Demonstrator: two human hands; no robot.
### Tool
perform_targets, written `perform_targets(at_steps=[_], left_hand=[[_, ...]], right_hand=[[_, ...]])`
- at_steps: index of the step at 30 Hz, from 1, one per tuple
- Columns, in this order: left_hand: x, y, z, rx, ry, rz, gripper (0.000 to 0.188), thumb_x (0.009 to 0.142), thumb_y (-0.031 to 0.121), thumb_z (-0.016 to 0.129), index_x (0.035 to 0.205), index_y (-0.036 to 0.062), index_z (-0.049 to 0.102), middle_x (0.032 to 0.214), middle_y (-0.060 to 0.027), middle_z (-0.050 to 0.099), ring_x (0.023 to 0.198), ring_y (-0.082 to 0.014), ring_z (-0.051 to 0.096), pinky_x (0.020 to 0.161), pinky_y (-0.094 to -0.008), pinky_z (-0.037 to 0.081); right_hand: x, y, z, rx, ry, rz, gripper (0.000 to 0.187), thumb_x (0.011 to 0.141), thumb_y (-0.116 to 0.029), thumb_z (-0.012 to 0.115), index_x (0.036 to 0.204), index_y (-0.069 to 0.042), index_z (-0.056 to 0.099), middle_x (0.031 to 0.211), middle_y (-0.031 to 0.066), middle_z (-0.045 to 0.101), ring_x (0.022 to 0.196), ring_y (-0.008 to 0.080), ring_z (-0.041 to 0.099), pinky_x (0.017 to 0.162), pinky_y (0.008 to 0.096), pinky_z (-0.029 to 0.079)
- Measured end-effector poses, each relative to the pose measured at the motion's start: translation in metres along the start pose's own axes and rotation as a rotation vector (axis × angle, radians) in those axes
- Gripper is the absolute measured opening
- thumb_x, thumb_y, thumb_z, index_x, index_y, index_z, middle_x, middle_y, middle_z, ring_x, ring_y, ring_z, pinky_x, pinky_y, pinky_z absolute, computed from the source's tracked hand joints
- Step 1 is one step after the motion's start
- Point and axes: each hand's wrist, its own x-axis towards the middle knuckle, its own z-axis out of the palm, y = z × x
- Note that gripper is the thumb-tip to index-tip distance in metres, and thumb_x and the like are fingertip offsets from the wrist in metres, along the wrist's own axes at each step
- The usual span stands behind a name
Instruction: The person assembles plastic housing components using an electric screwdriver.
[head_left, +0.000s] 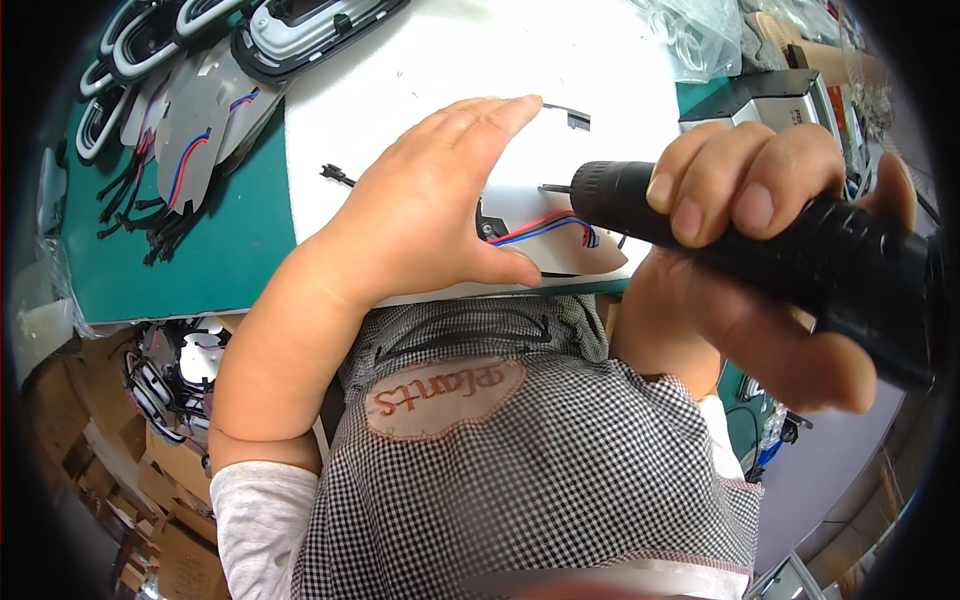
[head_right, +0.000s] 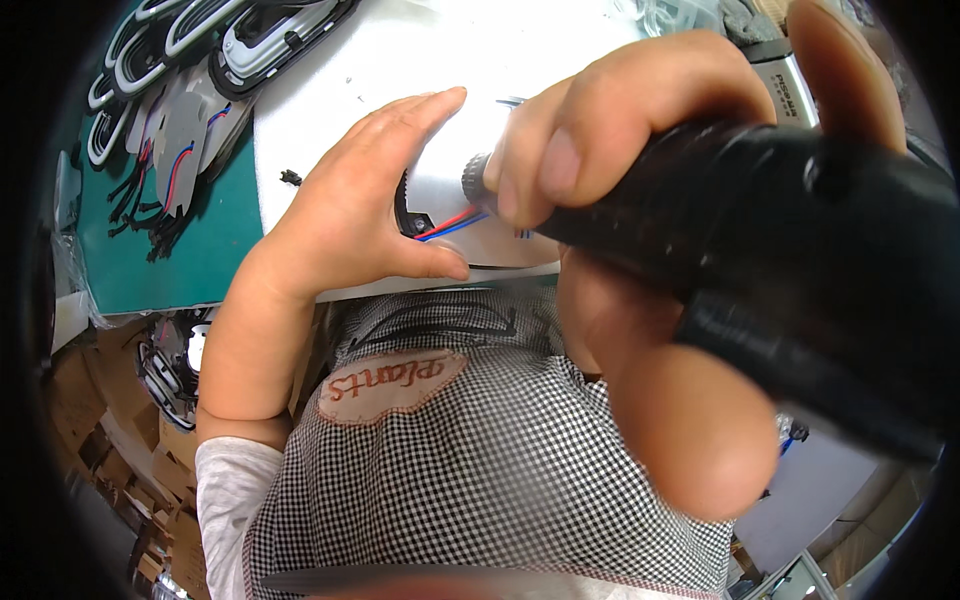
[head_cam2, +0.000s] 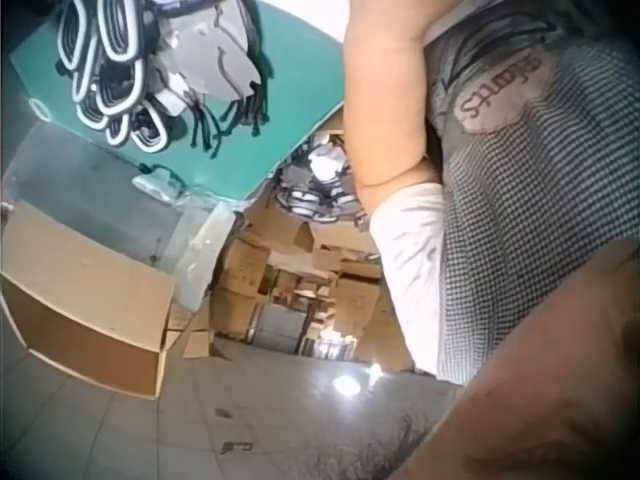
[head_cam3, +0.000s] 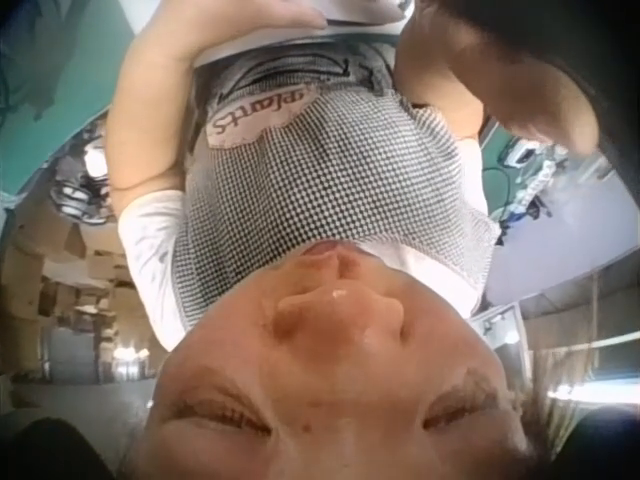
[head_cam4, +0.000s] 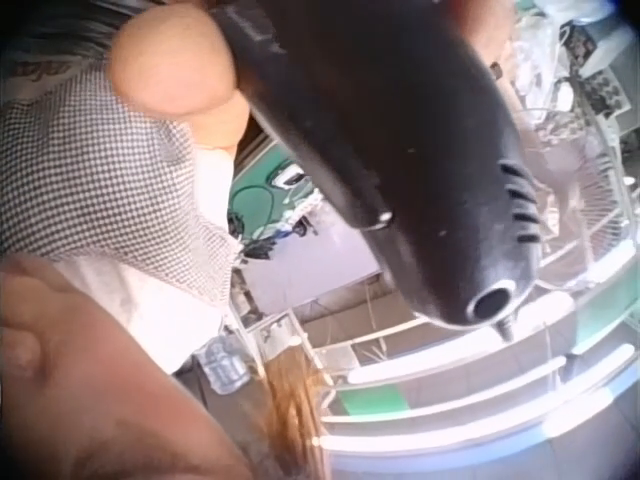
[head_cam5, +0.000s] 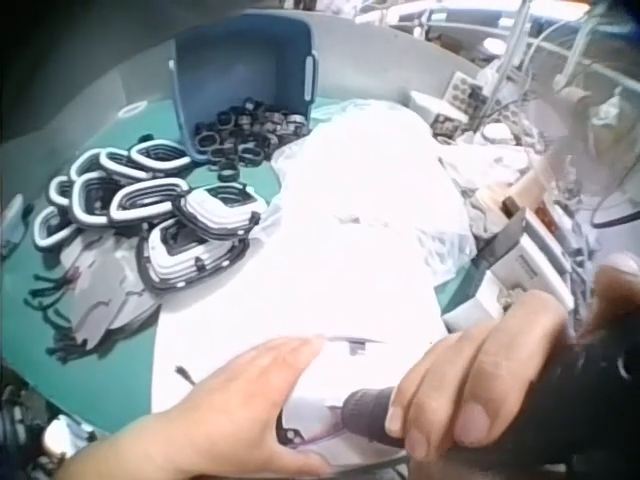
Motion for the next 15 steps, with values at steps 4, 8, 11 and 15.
perform_targets(at_steps=[4, 8, 11, 15], left_hand=[[-0.001, 0.0, 0.001, -0.023, 0.004, -0.004, 0.114, 0.051, 0.032, 0.095, 0.149, 0.0082, 0.041, 0.142, -0.019, 0.052, 0.133, -0.0379, 0.047, 0.113, -0.0433, 0.038], [-0.002, -0.002, 0.002, -0.026, 0.039, 0.069, 0.104, 0.059, 0.031, 0.092, 0.145, 0.0028, 0.041, 0.138, -0.0212, 0.054, 0.132, -0.0378, 0.049, 0.111, -0.044, 0.04], [-0.002, -0.001, 0.003, -0.033, 0.039, 0.08, 0.111, 0.054, 0.038, 0.093, 0.146, 0.0023, 0.041, 0.14, -0.0224, 0.052, 0.132, -0.0399, 0.048, 0.112, -0.0447, 0.038], [-0.002, -0.005, 0.003, -0.04, 0.045, 0.106, 0.111, 0.056, 0.039, 0.092, 0.146, 0.0011, 0.04, 0.139, -0.0233, 0.052, 0.132, -0.0403, 0.047, 0.112, -0.045, 0.038]], right_hand=[[0.008, -0.005, 0.013, -0.07, -0.106, 0.034, 0.105, 0.078, -0.074, 0.065, 0.155, -0.013, 0.026, 0.093, 0.009, 0.055, 0.063, 0.0179, 0.059, 0.057, 0.0352, 0.052], [0.015, -0.009, 0.023, -0.033, -0.031, 0.128, 0.106, 0.076, -0.072, 0.068, 0.156, -0.016, 0.024, 0.093, 0.0092, 0.056, 0.063, 0.0174, 0.061, 0.056, 0.0347, 0.053], [0.018, 0.002, 0.017, 0.057, -0.139, 0.001, 0.106, 0.076, -0.071, 0.07, 0.155, -0.016, 0.025, 0.092, 0.0079, 0.057, 0.062, 0.0166, 0.062, 0.055, 0.0329, 0.054], [0.024, 0.007, 0.018, 0.072, -0.182, -0.015, 0.106, 0.076, -0.07, 0.071, 0.155, -0.017, 0.025, 0.089, 0.0065, 0.058, 0.058, 0.016, 0.061, 0.054, 0.0317, 0.054]])
